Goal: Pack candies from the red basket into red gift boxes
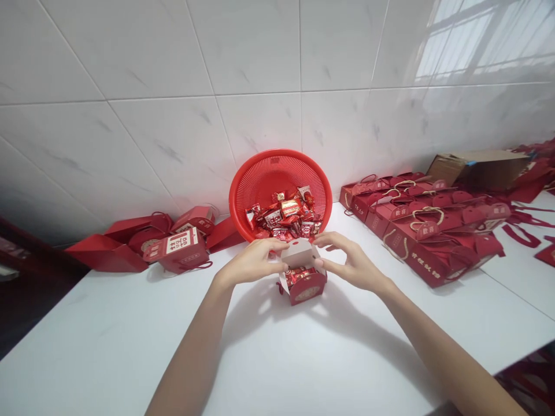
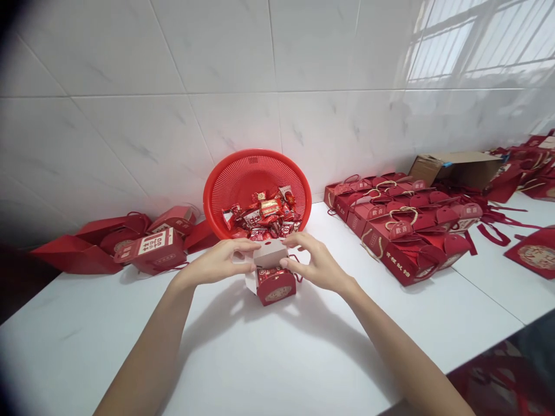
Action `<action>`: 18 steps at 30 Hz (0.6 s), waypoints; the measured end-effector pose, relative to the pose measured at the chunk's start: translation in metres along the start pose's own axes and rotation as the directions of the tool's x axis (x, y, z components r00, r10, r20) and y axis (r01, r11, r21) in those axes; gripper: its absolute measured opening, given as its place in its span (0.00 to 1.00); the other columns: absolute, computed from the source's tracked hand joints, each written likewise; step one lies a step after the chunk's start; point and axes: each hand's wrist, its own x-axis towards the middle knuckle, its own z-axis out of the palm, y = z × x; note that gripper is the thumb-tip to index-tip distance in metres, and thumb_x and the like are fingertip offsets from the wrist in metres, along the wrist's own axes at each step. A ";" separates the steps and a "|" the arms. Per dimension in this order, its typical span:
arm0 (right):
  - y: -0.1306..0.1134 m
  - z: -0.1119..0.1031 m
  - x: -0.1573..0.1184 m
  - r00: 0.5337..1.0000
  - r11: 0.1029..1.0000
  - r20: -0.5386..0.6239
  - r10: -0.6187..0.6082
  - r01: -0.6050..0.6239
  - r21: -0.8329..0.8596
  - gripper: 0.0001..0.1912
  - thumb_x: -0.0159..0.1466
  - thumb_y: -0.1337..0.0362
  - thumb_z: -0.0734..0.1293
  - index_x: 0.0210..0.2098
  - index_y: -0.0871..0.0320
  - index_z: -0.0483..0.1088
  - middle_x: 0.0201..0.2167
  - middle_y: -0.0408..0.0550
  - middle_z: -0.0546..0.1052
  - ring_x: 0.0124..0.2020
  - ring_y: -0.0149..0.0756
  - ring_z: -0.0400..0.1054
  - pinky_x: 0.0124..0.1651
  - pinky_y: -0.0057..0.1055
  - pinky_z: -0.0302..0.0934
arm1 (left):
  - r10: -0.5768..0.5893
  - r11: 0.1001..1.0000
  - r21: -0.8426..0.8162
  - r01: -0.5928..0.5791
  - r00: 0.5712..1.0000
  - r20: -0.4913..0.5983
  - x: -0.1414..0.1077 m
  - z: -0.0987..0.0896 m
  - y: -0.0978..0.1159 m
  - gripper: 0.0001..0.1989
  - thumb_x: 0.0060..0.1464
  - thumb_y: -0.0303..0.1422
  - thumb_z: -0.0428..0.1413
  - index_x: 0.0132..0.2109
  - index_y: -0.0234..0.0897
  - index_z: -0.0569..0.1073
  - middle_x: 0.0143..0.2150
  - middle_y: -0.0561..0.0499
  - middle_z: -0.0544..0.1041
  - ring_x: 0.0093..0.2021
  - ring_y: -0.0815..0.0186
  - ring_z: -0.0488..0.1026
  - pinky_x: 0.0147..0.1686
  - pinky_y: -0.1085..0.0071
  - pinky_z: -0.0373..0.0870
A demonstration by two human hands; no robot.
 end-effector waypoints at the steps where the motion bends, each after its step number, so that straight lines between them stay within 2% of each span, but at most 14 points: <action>1: 0.004 0.006 -0.005 0.998 1.000 -0.059 0.001 0.000 0.005 0.12 0.64 0.58 0.70 0.45 0.54 0.72 0.44 0.51 0.78 0.43 0.40 0.73 0.45 0.37 0.69 | 0.002 1.000 -0.003 -0.002 1.000 -0.013 0.000 0.000 0.000 0.19 0.54 0.41 0.59 0.50 0.37 0.79 0.48 0.47 0.81 0.48 0.54 0.75 0.44 0.68 0.70; 3: 0.008 0.018 -0.015 0.985 1.000 -0.173 -0.006 0.007 0.004 0.08 0.66 0.59 0.69 0.42 0.54 0.72 0.40 0.50 0.77 0.40 0.38 0.73 0.43 0.36 0.69 | -0.003 1.000 -0.009 0.003 1.000 -0.031 0.002 0.002 -0.001 0.17 0.57 0.43 0.57 0.46 0.36 0.80 0.43 0.48 0.81 0.44 0.56 0.76 0.41 0.68 0.70; 5: 0.010 0.031 -0.022 0.976 0.999 -0.213 -0.035 0.032 -0.016 0.06 0.67 0.60 0.67 0.40 0.54 0.73 0.40 0.51 0.76 0.42 0.39 0.73 0.45 0.37 0.69 | -0.013 1.000 -0.022 0.012 0.998 -0.053 0.003 0.004 0.000 0.17 0.59 0.44 0.55 0.43 0.36 0.81 0.39 0.49 0.82 0.42 0.57 0.76 0.40 0.69 0.70; 8: 0.010 0.044 -0.030 0.984 0.996 -0.154 -0.085 0.078 -0.050 0.06 0.68 0.61 0.66 0.39 0.54 0.74 0.45 0.53 0.77 0.48 0.41 0.73 0.50 0.38 0.68 | -0.023 0.998 -0.064 0.018 0.997 -0.074 0.005 0.006 0.001 0.18 0.60 0.44 0.53 0.46 0.38 0.81 0.43 0.49 0.83 0.46 0.56 0.76 0.45 0.67 0.71; 11: 0.010 0.049 -0.035 0.989 0.993 -0.106 -0.104 0.099 -0.057 0.06 0.69 0.61 0.65 0.39 0.54 0.74 0.48 0.54 0.78 0.49 0.42 0.73 0.50 0.39 0.68 | -0.035 0.993 -0.118 0.026 0.997 -0.074 0.007 0.009 0.002 0.19 0.59 0.40 0.53 0.51 0.38 0.80 0.53 0.46 0.81 0.53 0.55 0.75 0.52 0.64 0.71; 13: 0.011 0.051 -0.037 0.990 0.994 -0.099 -0.103 0.098 -0.056 0.06 0.69 0.61 0.64 0.39 0.54 0.73 0.49 0.54 0.79 0.51 0.43 0.73 0.52 0.40 0.67 | -0.045 0.990 -0.135 0.032 0.995 -0.093 0.009 0.012 0.001 0.19 0.58 0.37 0.53 0.52 0.37 0.80 0.56 0.45 0.79 0.56 0.54 0.74 0.55 0.63 0.70; 18: 0.016 0.052 -0.042 0.995 0.998 -0.080 -0.054 0.051 -0.048 0.10 0.69 0.61 0.64 0.49 0.52 0.70 0.52 0.53 0.79 0.51 0.43 0.75 0.52 0.40 0.68 | -0.066 0.985 -0.167 0.043 0.988 -0.139 0.012 0.024 -0.006 0.25 0.50 0.31 0.58 0.57 0.38 0.77 0.58 0.42 0.76 0.48 0.56 0.78 0.49 0.61 0.75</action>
